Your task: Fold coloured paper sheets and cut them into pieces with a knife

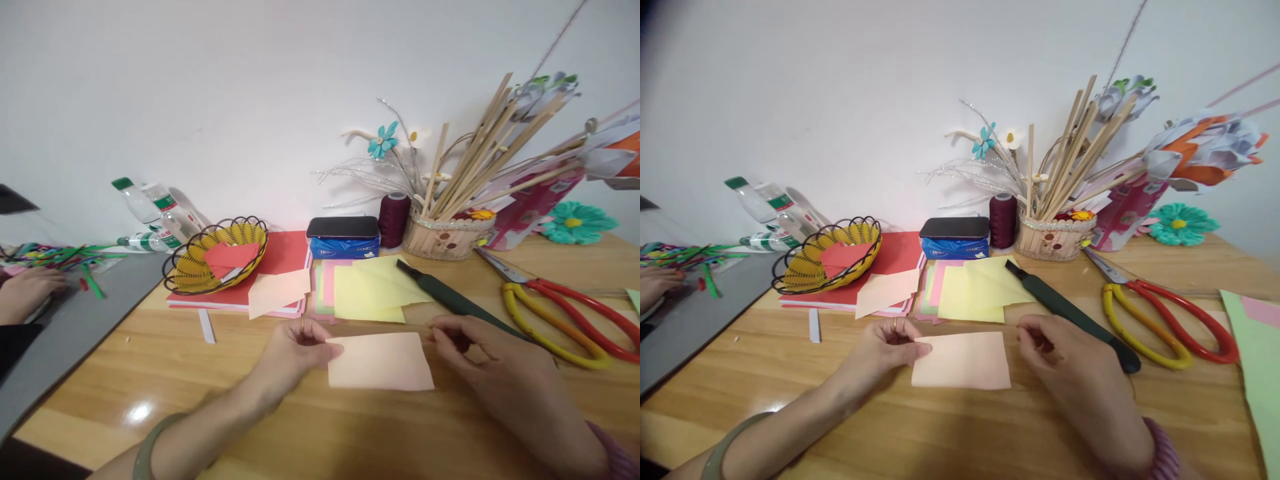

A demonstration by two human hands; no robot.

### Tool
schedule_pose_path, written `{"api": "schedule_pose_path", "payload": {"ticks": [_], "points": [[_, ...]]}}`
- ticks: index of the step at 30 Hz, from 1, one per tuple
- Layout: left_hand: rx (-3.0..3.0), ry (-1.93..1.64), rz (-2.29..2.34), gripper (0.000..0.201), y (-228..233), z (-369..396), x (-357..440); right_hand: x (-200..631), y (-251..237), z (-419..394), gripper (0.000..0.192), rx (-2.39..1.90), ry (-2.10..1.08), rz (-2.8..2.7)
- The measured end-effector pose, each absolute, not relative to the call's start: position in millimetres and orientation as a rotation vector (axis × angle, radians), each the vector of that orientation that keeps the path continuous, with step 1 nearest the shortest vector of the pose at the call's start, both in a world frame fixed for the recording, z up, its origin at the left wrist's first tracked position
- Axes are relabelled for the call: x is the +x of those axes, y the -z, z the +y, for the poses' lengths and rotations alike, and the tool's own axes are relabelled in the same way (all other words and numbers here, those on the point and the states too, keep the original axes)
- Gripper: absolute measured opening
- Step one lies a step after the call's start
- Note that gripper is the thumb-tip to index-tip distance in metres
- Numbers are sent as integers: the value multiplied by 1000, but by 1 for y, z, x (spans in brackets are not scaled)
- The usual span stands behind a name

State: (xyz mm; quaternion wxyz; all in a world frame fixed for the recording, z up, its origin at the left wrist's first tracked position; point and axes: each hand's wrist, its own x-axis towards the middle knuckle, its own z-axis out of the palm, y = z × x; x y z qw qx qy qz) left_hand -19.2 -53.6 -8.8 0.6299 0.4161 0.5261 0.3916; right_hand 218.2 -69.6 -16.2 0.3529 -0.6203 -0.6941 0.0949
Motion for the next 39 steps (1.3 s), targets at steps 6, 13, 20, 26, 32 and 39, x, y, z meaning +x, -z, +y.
{"api": "schedule_pose_path", "payload": {"ticks": [6, 13, 20, 26, 32, 39], "points": [[939, -880, 1206, 29, 8, -52, -20, 220, 9, -71, 21, -1471, -409, -1822], [975, -876, 1227, 29, 8, -52, -18, 214, 8, -74, 29, -1496, -788, -1736], [1075, -917, 1256, 28, 9, -55, -17, 207, 2, -71, 30, -1504, -1146, -1539], [1095, -970, 1239, 29, 9, -56, -18, 206, 2, -70, 33, -1538, -1144, -1538], [1043, -1000, 1224, 28, 6, -55, -16, 206, 5, -69, 34, -1561, -1098, -1457], [982, -1024, 1230, 26, 4, -57, -16, 210, 6, -67, 35, -1619, -1108, -1468]]}}
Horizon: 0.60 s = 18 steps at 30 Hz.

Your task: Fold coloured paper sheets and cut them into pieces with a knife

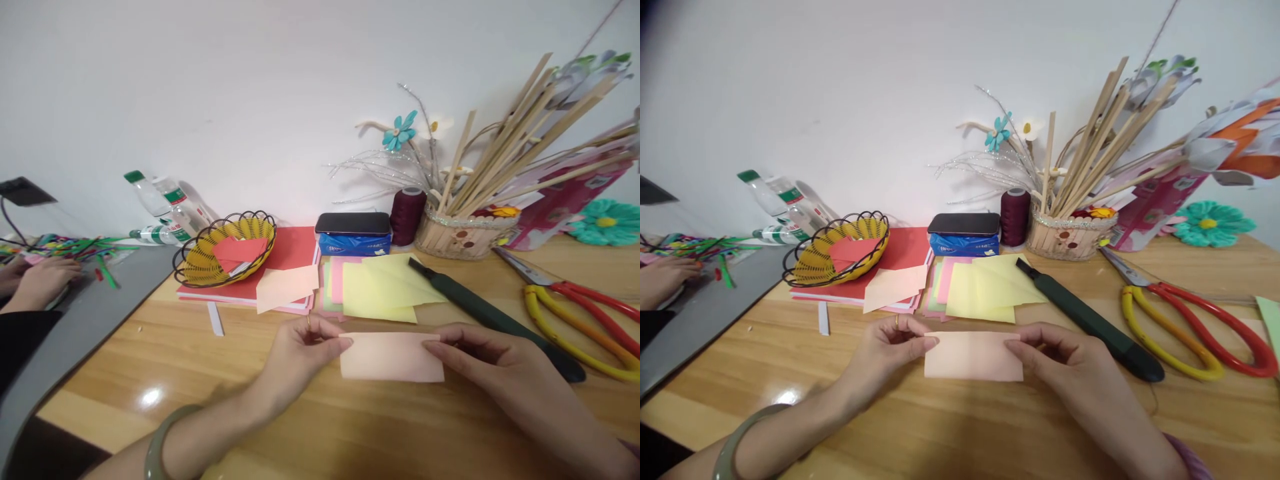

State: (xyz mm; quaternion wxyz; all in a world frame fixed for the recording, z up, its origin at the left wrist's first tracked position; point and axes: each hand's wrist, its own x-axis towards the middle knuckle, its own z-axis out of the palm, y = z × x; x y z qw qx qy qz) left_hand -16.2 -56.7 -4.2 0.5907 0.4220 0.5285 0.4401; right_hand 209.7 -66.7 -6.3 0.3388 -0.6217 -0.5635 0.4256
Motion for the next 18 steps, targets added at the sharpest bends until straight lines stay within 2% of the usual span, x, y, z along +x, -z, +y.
{"api": "schedule_pose_path", "payload": {"ticks": [8, 18], "points": [[961, -1022, 1209, 25, 8, -58, -18, 201, 6, -71, 35, -1579, -1018, -1354], [957, -1019, 1172, 20, 10, -58, -18, 202, 5, -70, 34, -1549, -1055, -1359]]}}
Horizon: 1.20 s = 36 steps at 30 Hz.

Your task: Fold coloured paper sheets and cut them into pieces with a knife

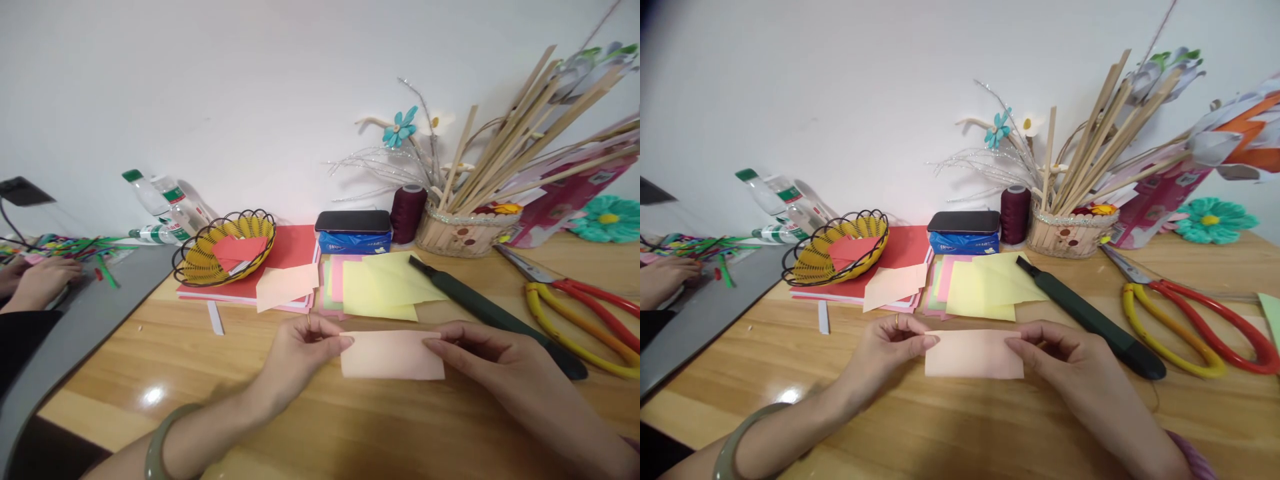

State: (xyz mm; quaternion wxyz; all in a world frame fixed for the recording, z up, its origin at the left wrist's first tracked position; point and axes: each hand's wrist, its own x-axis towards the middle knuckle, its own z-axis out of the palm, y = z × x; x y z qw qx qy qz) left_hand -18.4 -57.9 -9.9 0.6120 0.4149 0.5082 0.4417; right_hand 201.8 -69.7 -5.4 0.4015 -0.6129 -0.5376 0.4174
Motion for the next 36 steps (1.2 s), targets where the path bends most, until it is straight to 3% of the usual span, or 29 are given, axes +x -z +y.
{"api": "schedule_pose_path", "payload": {"ticks": [14, 36], "points": [[943, -1008, 1102, 19, 15, -58, -20, 201, -2, -70, 46, -1614, -1129, -1322], [900, -955, 1078, 21, 14, -58, -20, 202, -6, -72, 37, -1608, -1299, -1117]]}}
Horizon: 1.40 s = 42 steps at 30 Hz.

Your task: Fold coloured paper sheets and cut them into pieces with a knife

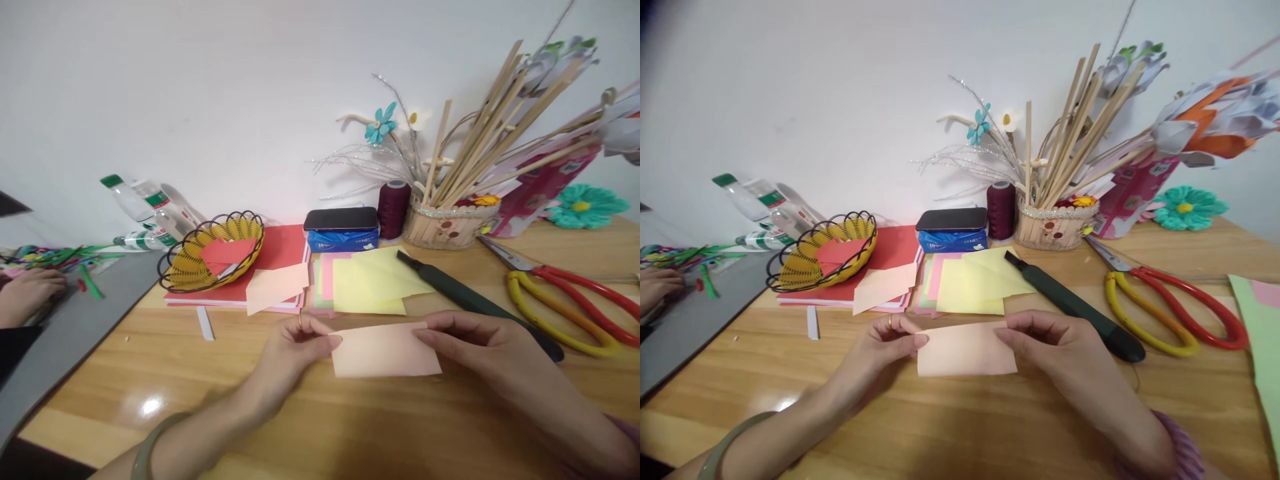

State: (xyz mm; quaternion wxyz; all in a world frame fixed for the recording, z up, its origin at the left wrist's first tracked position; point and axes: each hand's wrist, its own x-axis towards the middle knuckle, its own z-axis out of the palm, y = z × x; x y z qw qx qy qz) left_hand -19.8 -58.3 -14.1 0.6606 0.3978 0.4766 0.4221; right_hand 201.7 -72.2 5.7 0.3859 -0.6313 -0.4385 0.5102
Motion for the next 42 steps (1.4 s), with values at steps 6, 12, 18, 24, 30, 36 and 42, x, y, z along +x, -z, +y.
{"api": "schedule_pose_path", "payload": {"ticks": [6, 12, 18, 24, 30, 36, 42], "points": [[913, -946, 1076, 21, 15, -59, -20, 203, -5, -72, 35, -1609, -1281, -1171], [1045, -939, 1173, 19, 17, -58, -20, 207, -1, -67, 34, -1603, -1204, -1300], [1515, -640, 1366, 8, 17, -63, -17, 209, 11, -64, 25, -1674, -993, -1684], [2113, -548, 1422, 12, 13, -69, -12, 204, 22, -62, 17, -1686, -730, -1985], [2175, -578, 1360, 13, 17, -65, -16, 208, 30, -59, 8, -1633, -589, -2058], [2318, -588, 948, 28, 13, -61, -19, 212, 33, -57, 12, -1519, -525, -2121], [2432, -498, 827, 28, 11, -54, -19, 216, 28, -56, 22, -1455, -561, -2208]]}}
